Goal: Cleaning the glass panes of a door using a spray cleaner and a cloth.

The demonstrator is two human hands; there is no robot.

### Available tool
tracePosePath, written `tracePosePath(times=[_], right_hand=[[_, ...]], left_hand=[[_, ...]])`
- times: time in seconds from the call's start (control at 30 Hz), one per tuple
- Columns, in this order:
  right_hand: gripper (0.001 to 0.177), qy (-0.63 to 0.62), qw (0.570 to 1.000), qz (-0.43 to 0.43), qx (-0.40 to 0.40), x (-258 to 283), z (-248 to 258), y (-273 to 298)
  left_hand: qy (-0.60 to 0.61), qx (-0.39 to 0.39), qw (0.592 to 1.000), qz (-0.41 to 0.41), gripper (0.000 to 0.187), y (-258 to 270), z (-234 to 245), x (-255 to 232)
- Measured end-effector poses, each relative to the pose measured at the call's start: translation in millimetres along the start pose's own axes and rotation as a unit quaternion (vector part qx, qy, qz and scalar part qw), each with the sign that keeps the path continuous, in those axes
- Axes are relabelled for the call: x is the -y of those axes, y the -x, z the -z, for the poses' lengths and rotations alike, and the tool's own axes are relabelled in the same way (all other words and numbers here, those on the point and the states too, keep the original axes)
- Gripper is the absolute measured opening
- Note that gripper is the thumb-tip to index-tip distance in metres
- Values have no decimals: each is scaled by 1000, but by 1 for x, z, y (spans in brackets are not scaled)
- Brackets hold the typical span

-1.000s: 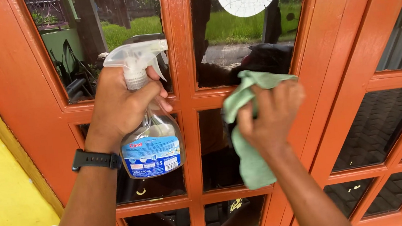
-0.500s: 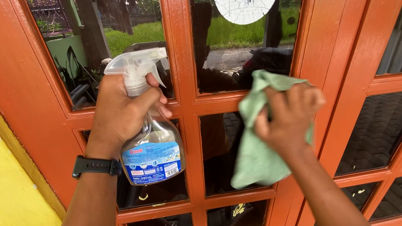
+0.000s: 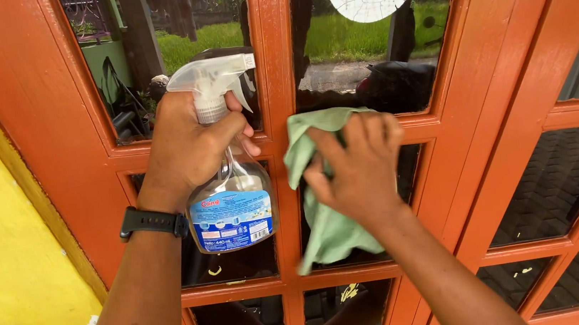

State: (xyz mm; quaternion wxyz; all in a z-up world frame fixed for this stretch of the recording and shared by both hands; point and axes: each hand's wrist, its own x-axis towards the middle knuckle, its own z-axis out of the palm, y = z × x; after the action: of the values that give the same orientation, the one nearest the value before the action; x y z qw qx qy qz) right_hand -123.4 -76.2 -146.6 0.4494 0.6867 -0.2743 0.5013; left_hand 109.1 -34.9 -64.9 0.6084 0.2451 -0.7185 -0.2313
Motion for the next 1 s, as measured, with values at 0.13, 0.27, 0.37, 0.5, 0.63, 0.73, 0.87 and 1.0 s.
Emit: tracePosePath(times=[0.13, 0.27, 0.37, 0.5, 0.63, 0.73, 0.87, 1.0], right_hand=[[43, 86, 996, -18, -7, -54, 12, 28], [34, 110, 992, -53, -42, -80, 19, 48], [31, 101, 991, -79, -49, -63, 7, 42], [35, -1, 998, -61, -7, -7, 1, 15], [53, -20, 998, -14, -61, 21, -2, -15], [59, -60, 996, -35, -51, 21, -7, -25], [56, -80, 996, 29, 1, 17, -9, -7], [48, -60, 993, 94, 26, 8, 11, -1]], left_hand=[[-15, 3, 1000, 9, 3, 1, 0, -4], [-19, 2, 1000, 16, 2, 0, -2, -6], [-15, 5, 1000, 16, 1, -2, -3, -4], [-2, 8, 1000, 20, 1, -3, -1, -2], [-18, 1, 1000, 8, 1, -1, -1, -5], [-24, -12, 999, 24, 2, -1, 1, -4], [-15, 0, 1000, 3, 3, 0, 1, -3], [7, 0, 1000, 25, 3, 0, 3, -2]])
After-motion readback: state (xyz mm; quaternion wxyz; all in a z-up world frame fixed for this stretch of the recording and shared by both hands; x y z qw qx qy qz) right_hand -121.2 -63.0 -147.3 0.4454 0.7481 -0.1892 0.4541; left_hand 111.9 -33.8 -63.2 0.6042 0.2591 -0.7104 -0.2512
